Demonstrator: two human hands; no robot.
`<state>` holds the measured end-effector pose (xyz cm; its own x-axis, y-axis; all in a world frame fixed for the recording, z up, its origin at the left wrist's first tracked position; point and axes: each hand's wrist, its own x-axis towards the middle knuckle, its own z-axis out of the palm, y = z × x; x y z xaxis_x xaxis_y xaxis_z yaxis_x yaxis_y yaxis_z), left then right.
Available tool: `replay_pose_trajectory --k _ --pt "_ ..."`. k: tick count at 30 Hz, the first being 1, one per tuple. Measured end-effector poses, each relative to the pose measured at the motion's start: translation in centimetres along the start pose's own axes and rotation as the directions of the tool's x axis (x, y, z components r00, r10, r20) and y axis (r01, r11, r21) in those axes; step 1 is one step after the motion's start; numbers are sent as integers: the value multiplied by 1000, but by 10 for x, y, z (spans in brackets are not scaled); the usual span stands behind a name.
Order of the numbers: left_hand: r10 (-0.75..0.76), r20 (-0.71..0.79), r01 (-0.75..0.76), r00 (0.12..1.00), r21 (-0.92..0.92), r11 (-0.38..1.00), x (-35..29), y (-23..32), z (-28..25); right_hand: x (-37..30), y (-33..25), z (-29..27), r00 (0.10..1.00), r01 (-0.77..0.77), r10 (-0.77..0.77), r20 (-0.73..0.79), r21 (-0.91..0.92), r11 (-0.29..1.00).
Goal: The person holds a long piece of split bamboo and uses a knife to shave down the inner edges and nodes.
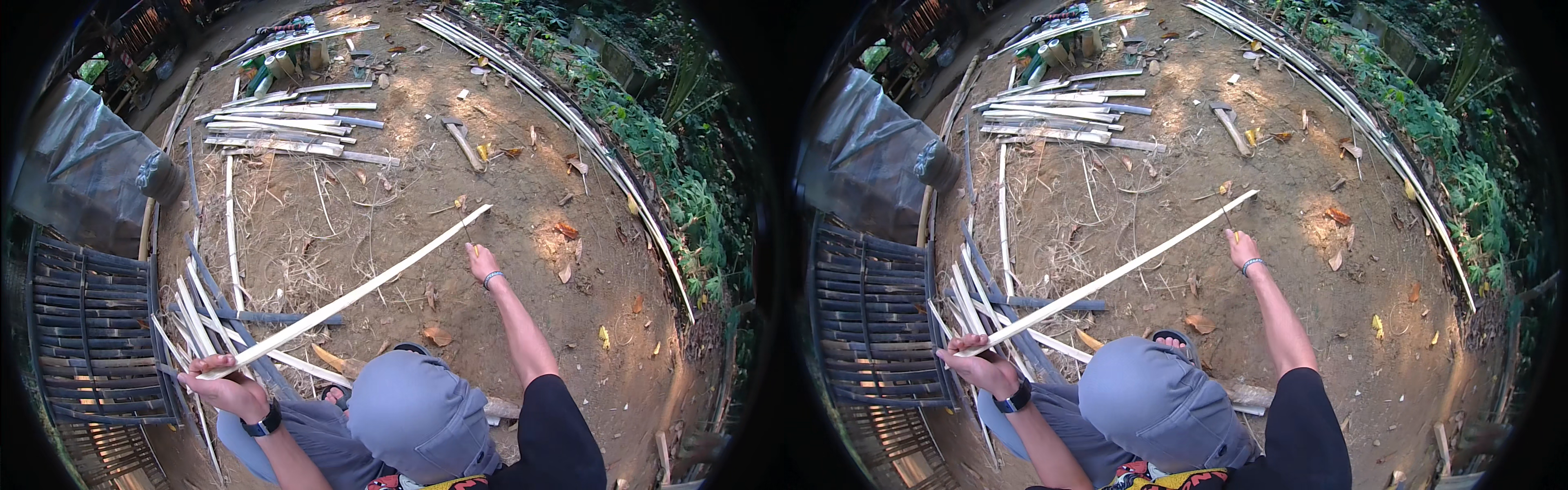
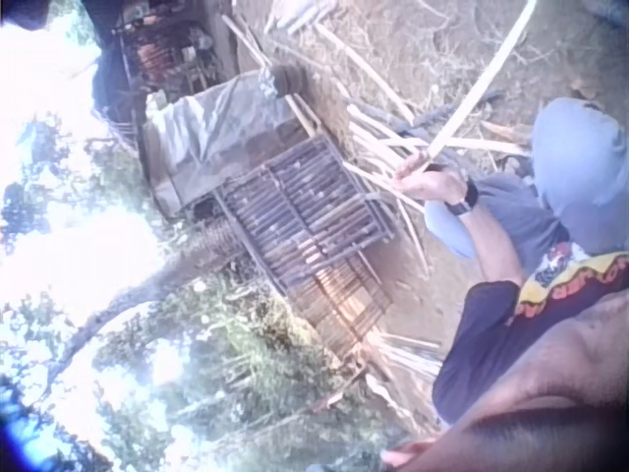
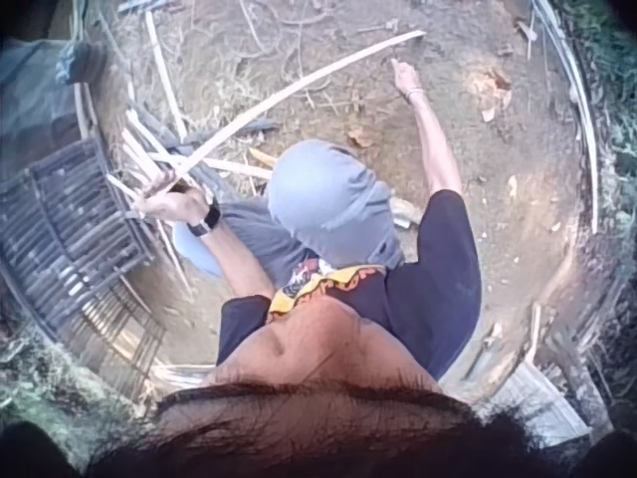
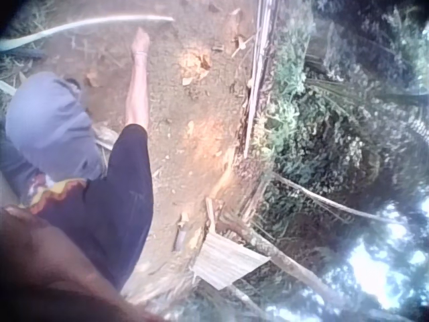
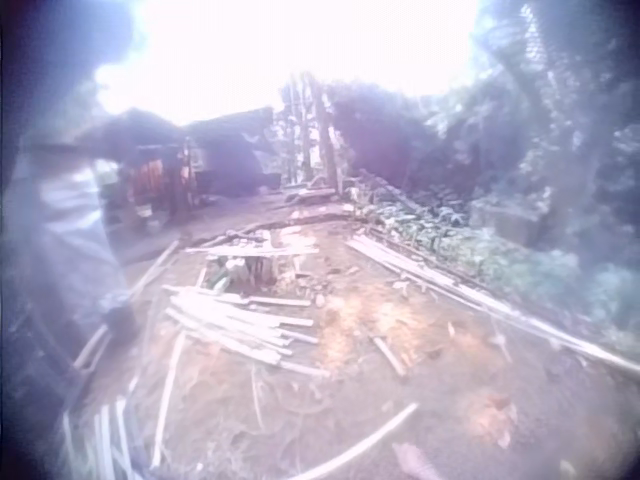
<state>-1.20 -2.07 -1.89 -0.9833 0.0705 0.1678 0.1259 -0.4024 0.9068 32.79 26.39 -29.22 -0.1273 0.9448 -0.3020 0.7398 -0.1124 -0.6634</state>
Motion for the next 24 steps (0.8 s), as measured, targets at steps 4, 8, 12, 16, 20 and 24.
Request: replay_pose_trajectory --k 4,8,12,16,20,24 --pt "8 -29 -6 1000 49 999 7 -2 -6 -30 -18 13 951 243 -251 179 67 968" --pt "-19 -36 21 999 58 998 11 -5 1 11 7 -7 977 -159 139 163 118 980" --pt "4 -81 3 997 86 996 16 -8 0 1 6 8 965 224 -226 133 26 974" --pt "-10 -60 18 998 132 991 24 -17 -4 3 -5 -4 946 274 -267 183 -12 962" --pt "-19 -103 42 994 219 975 35 -33 -17 9 -8 6 965 200 -209 160 69 977" --pt "-8 -108 28 994 188 982 34 -25 -12 -22 -42 -1 956 225 -224 189 18 974"
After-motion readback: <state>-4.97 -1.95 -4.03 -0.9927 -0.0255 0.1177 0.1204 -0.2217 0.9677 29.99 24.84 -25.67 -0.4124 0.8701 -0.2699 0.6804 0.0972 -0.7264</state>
